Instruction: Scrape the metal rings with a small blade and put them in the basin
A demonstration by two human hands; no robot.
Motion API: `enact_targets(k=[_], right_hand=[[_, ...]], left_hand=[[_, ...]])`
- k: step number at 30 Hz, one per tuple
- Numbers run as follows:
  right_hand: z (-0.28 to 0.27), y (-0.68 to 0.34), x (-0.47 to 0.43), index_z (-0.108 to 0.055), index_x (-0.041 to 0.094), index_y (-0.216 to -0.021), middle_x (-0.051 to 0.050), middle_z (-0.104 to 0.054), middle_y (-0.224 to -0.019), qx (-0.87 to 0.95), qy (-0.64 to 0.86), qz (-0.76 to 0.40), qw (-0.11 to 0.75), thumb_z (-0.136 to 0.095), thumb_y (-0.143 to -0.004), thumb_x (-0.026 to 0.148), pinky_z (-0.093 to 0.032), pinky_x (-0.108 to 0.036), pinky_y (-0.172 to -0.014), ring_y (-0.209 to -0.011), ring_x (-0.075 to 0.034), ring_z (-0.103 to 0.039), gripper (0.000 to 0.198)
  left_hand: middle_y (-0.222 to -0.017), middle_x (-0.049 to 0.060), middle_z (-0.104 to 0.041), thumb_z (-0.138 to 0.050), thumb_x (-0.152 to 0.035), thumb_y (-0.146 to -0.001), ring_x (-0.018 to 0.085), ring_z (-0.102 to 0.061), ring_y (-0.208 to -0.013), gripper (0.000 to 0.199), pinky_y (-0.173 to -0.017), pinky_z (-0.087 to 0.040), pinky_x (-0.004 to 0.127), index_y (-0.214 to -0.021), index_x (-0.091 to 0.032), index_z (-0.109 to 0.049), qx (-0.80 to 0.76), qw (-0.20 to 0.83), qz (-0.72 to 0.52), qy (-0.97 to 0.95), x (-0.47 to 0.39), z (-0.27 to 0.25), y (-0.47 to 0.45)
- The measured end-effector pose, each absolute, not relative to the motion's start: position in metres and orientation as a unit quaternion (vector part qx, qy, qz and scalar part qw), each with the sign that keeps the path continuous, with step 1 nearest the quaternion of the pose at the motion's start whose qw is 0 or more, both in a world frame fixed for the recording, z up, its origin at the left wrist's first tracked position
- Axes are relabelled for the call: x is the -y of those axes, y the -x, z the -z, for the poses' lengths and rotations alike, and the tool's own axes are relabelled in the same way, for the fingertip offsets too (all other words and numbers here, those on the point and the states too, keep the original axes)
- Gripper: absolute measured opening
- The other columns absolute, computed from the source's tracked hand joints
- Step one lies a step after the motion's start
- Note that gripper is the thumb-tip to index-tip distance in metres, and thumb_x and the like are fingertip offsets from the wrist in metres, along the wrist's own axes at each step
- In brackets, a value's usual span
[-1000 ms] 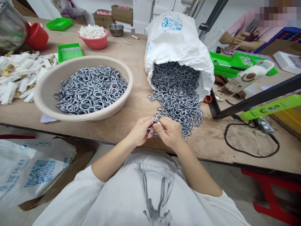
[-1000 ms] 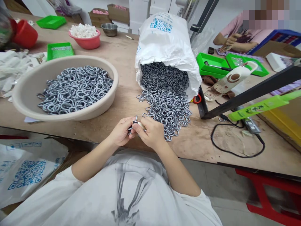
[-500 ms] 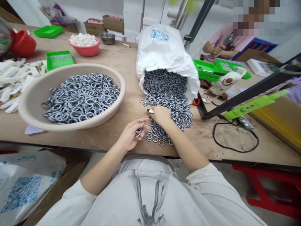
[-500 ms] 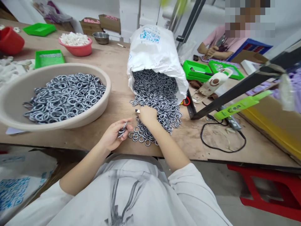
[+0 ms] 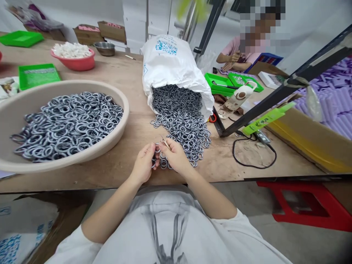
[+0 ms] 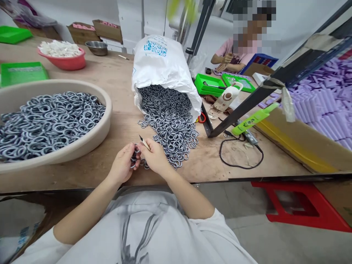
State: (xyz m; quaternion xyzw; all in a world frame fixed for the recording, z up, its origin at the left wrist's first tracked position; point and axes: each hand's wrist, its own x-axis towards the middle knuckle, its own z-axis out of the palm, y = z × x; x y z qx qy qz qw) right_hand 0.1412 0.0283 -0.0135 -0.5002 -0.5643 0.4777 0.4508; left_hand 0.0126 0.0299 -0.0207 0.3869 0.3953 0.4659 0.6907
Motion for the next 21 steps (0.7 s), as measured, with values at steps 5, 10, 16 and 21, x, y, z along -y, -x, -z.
enact_targets(k=[5, 10, 16, 21], right_hand=[[0.015, -0.138, -0.022, -0.05, 0.024, -0.074, 0.002, -0.059, -0.069, 0.601, 0.54, -0.376, 0.454, -0.051, -0.094, 0.051, -0.047, -0.028, -0.063, -0.069, -0.016, -0.057, 0.033], [0.008, -0.14, -0.017, -0.059, 0.023, -0.089, 0.001, -0.062, -0.079, 0.627, 0.56, -0.309, 0.445, -0.058, -0.091, 0.048, -0.046, -0.028, -0.07, -0.075, -0.016, -0.059, 0.025], [0.007, -0.144, -0.021, -0.066, 0.022, -0.092, -0.002, -0.066, -0.088, 0.666, 0.523, -0.297, 0.441, -0.066, -0.086, 0.046, -0.048, -0.03, -0.076, -0.084, -0.018, -0.062, 0.024], [0.014, -0.148, -0.03, -0.059, 0.023, -0.085, 0.0, -0.064, -0.073, 0.609, 0.528, -0.381, 0.453, -0.052, -0.092, 0.057, -0.047, -0.029, -0.064, -0.068, -0.017, -0.061, 0.036]], left_hand=[[-0.06, -0.006, -0.045, -0.063, -0.05, -0.085, 0.005, -0.044, -0.044, 0.038, -0.039, -0.032, 0.016, -0.071, -0.018, -0.05, -0.401, 0.637, -0.478, -0.451, -0.027, 0.027, -0.01], [-0.058, -0.007, -0.044, -0.063, -0.043, -0.083, 0.005, -0.041, -0.041, 0.032, -0.038, -0.028, 0.017, -0.07, -0.018, -0.047, -0.401, 0.671, -0.462, -0.419, -0.026, 0.02, -0.011], [-0.054, -0.008, -0.041, -0.067, -0.044, -0.077, 0.005, -0.038, -0.038, 0.033, -0.036, -0.026, 0.017, -0.07, -0.019, -0.047, -0.387, 0.723, -0.442, -0.364, -0.022, 0.014, -0.016], [-0.053, -0.008, -0.04, -0.067, -0.046, -0.078, 0.004, -0.036, -0.035, 0.036, -0.034, -0.021, 0.017, -0.07, -0.019, -0.045, -0.365, 0.781, -0.412, -0.295, -0.025, 0.012, -0.018]])
